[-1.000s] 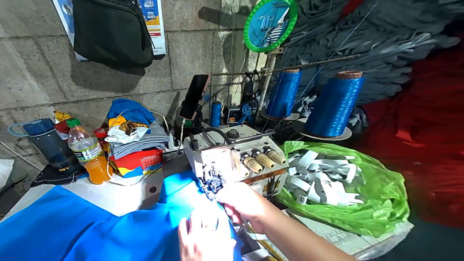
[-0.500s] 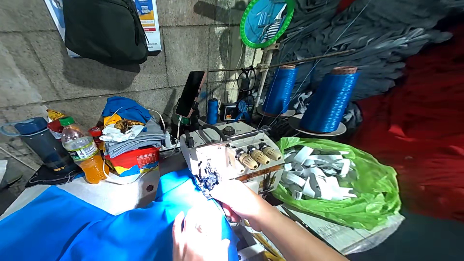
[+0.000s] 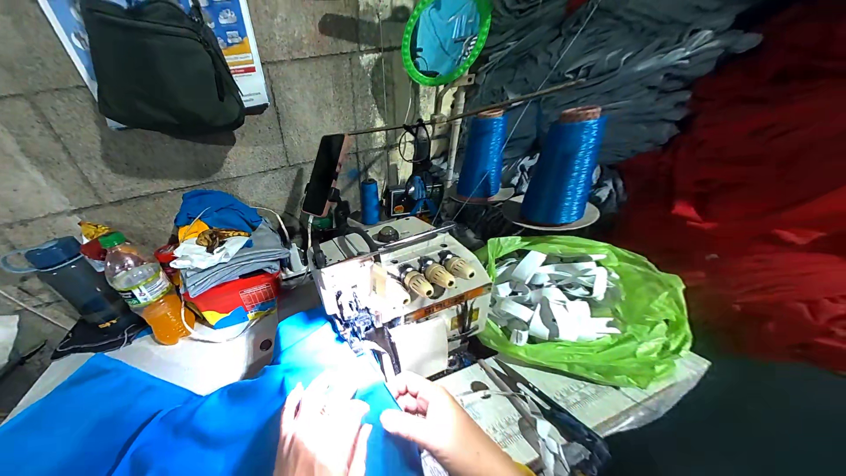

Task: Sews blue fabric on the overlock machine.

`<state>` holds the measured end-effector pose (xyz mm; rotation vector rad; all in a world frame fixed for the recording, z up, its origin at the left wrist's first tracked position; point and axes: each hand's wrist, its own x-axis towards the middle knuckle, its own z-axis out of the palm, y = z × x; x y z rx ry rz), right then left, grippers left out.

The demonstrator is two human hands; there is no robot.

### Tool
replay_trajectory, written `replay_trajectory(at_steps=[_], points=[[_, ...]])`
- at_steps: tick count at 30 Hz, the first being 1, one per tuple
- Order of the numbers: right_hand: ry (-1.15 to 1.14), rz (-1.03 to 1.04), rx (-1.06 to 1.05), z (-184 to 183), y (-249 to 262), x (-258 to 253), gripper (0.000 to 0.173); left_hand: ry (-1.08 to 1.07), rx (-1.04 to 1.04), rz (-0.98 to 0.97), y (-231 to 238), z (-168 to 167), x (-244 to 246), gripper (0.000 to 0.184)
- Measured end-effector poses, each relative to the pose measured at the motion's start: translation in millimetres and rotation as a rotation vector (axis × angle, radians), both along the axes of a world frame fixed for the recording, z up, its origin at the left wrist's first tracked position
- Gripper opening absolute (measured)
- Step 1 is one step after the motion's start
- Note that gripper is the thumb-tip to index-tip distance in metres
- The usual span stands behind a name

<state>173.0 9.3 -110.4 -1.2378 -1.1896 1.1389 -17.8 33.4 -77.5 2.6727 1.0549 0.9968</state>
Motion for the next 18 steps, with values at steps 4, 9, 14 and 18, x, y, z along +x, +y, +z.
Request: replay_trajectory(at_steps=[4,9,14,18], points=[[0.013,0.035,0.069,-10.5,-11.4,6.1,0.008,0.004,0.006,0.001,1.7,-0.9,-1.3,0.019],[-0.032,0.027,0.136,-11.8,-26.1,9.4,0.007,-0.002,0.031,0.008,2.3,-2.7,-1.0,0.018],[0.323,0.130,0.000,-3.0,-13.5,0.5,0.017,-0.002,0.049,0.011,2.9,-3.9,0.2,0.020],[0.372,0.020,0.007,-0.5,-17.6,-9.6,0.031,0.007,-0.002,-0.018,-0.9,2.1,-5.9,0.020]])
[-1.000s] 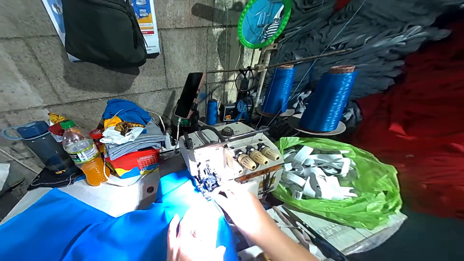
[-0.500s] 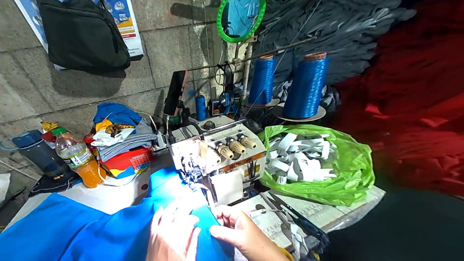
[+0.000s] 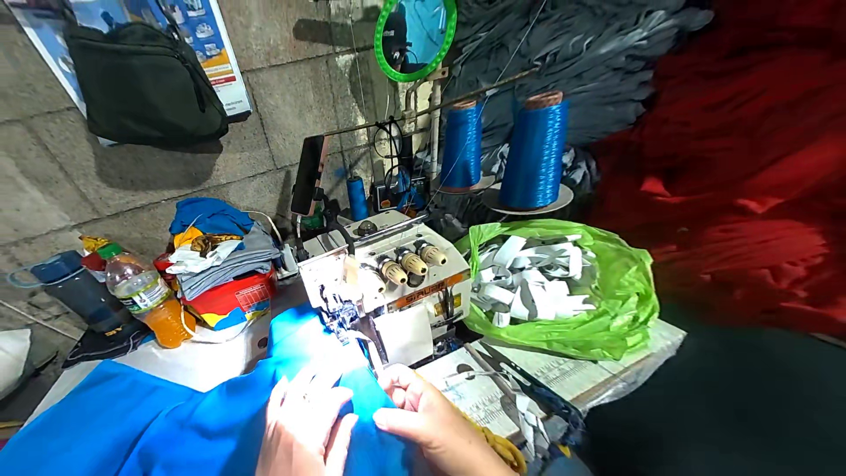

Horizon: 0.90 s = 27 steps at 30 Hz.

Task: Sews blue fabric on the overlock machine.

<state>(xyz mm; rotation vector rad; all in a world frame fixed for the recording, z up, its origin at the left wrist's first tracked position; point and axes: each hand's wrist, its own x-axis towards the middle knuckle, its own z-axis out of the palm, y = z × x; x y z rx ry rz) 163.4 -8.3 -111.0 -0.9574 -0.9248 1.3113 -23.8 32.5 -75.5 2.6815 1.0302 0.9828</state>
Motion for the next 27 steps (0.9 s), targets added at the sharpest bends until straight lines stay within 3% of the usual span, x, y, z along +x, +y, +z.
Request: replay_trajectory(at_steps=[6,8,12,19,22,25,27], points=[[-0.468,-0.237,0.100,4.5,-21.2,0.0,0.044,-0.005,0.001,0.011,-7.0,6.4,-11.0,0.021],[-0.501,-0.205,0.066,6.6,-22.4,3.5,0.039,0.008,0.013,0.007,-10.3,7.5,-10.5,0.021],[-0.508,-0.142,0.045,1.4,-22.0,6.6,0.010,0.031,0.022,-0.012,-17.6,8.2,-8.9,0.020],[-0.705,-0.189,0.097,13.2,-39.7,3.2,0.015,0.034,0.025,-0.034,-25.6,10.0,-8.3,0.021],[-0.727,-0.161,0.075,16.9,-42.8,5.1,0.017,-0.003,0.087,-0.062,-30.2,1.6,3.3,0.036],[-0.620,-0.146,0.048,16.4,-44.1,7.2,0.013,-0.009,0.226,-0.030,-39.4,-21.4,27.7,0.072],[-0.549,-0.172,0.068,17.5,-47.5,6.1,0.008,0.033,0.353,0.023,-38.7,-38.1,41.8,0.071]])
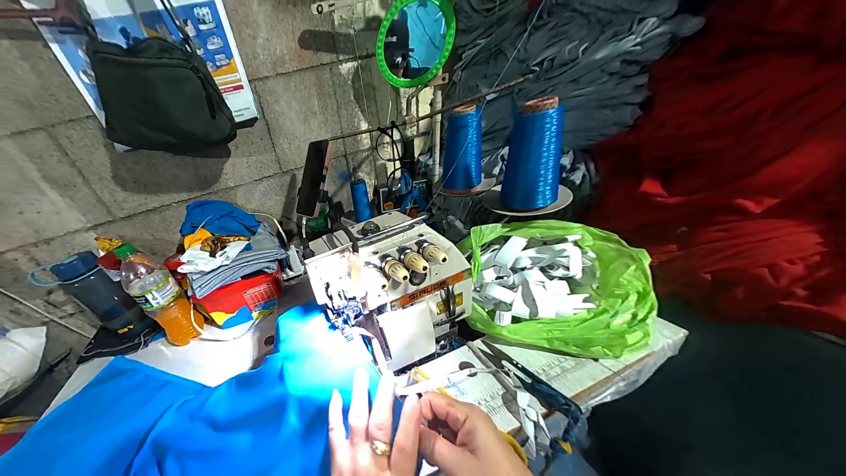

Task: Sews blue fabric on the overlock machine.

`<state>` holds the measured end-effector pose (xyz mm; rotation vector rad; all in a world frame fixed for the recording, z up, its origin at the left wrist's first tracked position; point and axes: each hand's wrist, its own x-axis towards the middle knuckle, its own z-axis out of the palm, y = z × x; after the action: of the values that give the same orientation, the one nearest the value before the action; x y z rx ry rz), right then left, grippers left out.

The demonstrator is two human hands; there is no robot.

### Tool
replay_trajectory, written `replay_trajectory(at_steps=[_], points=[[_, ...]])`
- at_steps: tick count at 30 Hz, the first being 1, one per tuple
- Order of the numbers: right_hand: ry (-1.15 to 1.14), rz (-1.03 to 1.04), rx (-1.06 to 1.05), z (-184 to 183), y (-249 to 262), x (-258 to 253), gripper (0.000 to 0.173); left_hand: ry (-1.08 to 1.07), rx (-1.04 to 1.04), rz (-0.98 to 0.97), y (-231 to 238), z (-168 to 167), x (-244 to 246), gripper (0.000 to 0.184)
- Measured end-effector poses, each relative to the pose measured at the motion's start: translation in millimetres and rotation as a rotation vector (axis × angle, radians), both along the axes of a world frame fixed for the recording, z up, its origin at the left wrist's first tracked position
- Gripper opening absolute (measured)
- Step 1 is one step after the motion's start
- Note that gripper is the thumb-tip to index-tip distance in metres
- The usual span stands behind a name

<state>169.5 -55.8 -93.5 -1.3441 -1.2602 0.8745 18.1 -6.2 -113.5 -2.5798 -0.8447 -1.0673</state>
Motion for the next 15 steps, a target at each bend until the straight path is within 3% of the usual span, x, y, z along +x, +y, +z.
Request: replay_trajectory(at_steps=[3,10,15], points=[[-0.034,-0.050,0.088,-0.7,-3.0,-0.2,0.008,-0.014,0.106,0.079,10.9,-8.1,5.8,0.049],[-0.097,-0.039,0.133,-6.6,19.8,-6.4,0.013,0.082,0.090,0.120,28.9,10.3,-28.8,0.041],[-0.082,-0.086,0.091,-6.3,62.7,-15.3,0.017,0.033,-0.078,0.140,50.5,24.7,-48.6,0.041]])
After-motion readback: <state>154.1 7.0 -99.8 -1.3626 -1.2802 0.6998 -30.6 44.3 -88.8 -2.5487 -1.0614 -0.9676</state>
